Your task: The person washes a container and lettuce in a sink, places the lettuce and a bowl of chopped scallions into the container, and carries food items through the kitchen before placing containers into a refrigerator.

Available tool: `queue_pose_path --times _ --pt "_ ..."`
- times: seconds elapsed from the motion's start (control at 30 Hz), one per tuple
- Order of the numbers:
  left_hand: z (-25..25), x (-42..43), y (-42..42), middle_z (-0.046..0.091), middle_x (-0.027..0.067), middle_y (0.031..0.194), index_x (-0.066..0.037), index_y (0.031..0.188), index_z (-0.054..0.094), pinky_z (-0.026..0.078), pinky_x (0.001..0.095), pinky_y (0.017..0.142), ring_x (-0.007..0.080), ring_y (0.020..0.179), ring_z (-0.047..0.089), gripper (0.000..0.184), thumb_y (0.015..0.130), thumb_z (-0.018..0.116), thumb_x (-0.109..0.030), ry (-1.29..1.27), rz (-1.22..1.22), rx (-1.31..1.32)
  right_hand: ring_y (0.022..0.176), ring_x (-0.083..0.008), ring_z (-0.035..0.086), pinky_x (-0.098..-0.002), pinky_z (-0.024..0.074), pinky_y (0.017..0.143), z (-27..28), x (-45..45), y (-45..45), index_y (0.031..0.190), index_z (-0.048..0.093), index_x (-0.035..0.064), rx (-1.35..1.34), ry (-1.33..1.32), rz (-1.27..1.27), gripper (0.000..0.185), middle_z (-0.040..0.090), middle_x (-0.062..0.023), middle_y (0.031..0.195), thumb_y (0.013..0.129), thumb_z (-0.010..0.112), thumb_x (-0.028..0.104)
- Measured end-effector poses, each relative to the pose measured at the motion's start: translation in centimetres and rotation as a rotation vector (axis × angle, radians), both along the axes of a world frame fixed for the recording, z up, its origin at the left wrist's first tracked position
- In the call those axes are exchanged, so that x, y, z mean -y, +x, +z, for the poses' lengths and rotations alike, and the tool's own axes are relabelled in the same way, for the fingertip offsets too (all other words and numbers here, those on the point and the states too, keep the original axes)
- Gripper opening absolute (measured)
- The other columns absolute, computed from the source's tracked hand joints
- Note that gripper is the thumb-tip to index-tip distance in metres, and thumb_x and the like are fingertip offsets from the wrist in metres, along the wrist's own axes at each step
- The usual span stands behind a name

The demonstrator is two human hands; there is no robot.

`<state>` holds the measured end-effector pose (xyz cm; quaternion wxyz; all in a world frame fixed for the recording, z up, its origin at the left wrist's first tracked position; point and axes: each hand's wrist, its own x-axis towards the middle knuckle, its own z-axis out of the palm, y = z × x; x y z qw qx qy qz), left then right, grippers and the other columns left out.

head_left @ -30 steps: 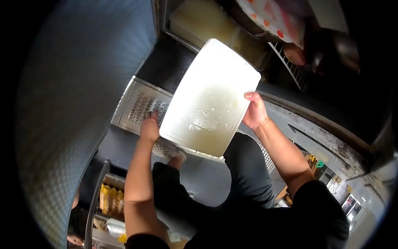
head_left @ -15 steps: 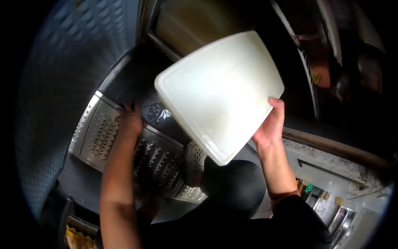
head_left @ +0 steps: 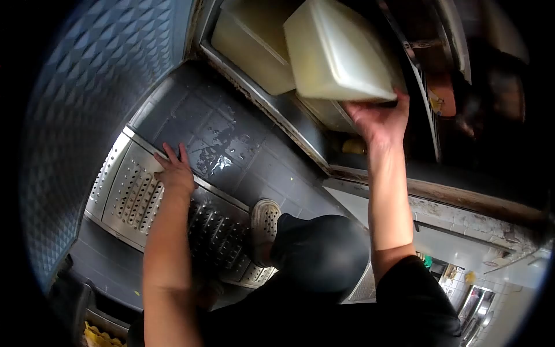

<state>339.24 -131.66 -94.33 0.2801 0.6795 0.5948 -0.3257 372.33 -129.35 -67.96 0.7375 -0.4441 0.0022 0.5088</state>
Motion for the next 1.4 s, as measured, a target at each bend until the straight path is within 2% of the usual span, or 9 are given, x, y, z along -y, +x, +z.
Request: queue_pose_path --times 0.17,0.27,0.37,0.4,0.5,0.83,1.03,1.23,1.4 --pt "-0.1 -0.1 0.7 -0.01 0.0245 0.166 -0.019 0.163 -0.004 0.037 0.07 0.107 0.0551 0.15 0.003 0.133 0.071 0.09 -0.038 -0.001 0.008 -0.044 0.141 -0.039 0.039 -0.0645 0.0327 0.114 -1.5 -7.0 6.0 0.15 0.04 0.011 0.225 0.147 0.077 0.066 0.04 -0.0161 0.154 0.097 0.047 0.048" --pt "-8.2 2.3 0.1 -0.011 0.0253 0.166 -0.019 0.163 -0.002 0.035 0.073 0.107 0.0553 0.15 0.003 0.127 0.073 0.088 -0.035 0.285 0.015 -0.067 0.141 -0.0374 0.04 -0.0623 0.0337 0.114 -3.4 -11.3 12.1 0.149 0.043 0.0125 0.283 0.361 0.282 0.063 0.042 -0.0132 0.154 0.098 0.049 0.048" --pt "-2.5 0.2 0.7 -0.01 0.0252 0.166 -0.019 0.163 0.001 0.032 0.0754 0.106 0.0558 0.15 0.002 0.106 0.087 0.074 -0.025 0.054 0.053 -0.016 0.139 -0.0368 0.043 -0.0599 0.0357 0.113 -3.2 -15.1 13.6 0.147 0.046 0.0109 0.283 0.512 0.438 0.061 0.046 -0.0141 0.151 0.098 0.051 0.046" --pt "-3.5 0.5 0.6 -0.009 0.0257 0.166 -0.019 0.163 0.002 0.032 0.0756 0.106 0.0569 0.149 0.003 0.089 0.095 0.06 -0.017 0.102 0.074 0.017 0.139 -0.0368 0.044 -0.0598 0.0359 0.113 -3.4 -16.4 13.7 0.147 0.046 0.0107 0.295 0.513 0.432 0.061 0.046 -0.0143 0.151 0.098 0.051 0.046" --pt "-0.8 -0.5 1.3 -0.009 0.0256 0.166 -0.019 0.163 0.003 0.032 0.0758 0.106 0.0576 0.149 0.004 0.08 0.099 0.05 -0.014 0.016 0.056 -0.01 0.138 -0.0369 0.044 -0.0592 0.0365 0.113 -3.6 -19.9 14.5 0.146 0.047 0.0103 0.319 0.498 0.382 0.061 0.046 -0.0148 0.15 0.097 0.052 0.046" --pt "-2.3 -0.4 1.3 -0.005 0.0275 0.166 -0.017 0.163 0.008 0.035 0.0739 0.106 0.0562 0.149 0.009 0.095 0.09 0.068 -0.025 0.067 0.03 -0.044 0.136 -0.0371 0.046 -0.0575 0.0387 0.111 -5.4 -28.1 14.6 0.145 0.048 0.0087 0.351 0.456 0.33 0.061 0.048 -0.0163 0.148 0.095 0.055 0.044" --pt "-2.1 -0.5 1.5 -0.004 0.0256 0.167 -0.018 0.163 0.009 0.035 0.0728 0.106 0.0559 0.149 0.008 0.126 0.068 0.089 -0.039 0.077 0.037 -0.048 0.134 -0.0373 0.047 -0.0564 0.04 0.11 -6.1 -30.5 14.0 0.143 0.049 0.0078 0.382 0.417 0.321 0.061 0.049 -0.0173 0.146 0.094 0.056 0.043" --pt "-1.9 -0.8 1.5 -0.002 0.0257 0.167 -0.018 0.163 0.011 0.033 0.075 0.105 0.0555 0.15 0.008 0.091 0.09 0.066 -0.026 0.062 0.081 -0.011 0.133 -0.0374 0.048 -0.0553 0.0413 0.109 -6.1 -32.6 13.4 0.142 0.049 0.0069 0.412 0.397 0.318 0.06 0.049 -0.0182 0.145 0.093 0.058 0.042" --pt "-2.3 -0.5 1.1 0.001 0.0254 0.167 -0.016 0.162 0.016 0.032 0.0753 0.106 0.0559 0.149 0.008 0.073 0.097 0.049 -0.017 0.096 0.06 0.006 0.132 -0.0376 0.049 -0.0545 0.0423 0.108 -6.3 -33.5 12.9 0.141 0.05 0.0061 0.431 0.383 0.31 0.06 0.05 -0.019 0.144 0.093 0.059 0.041"
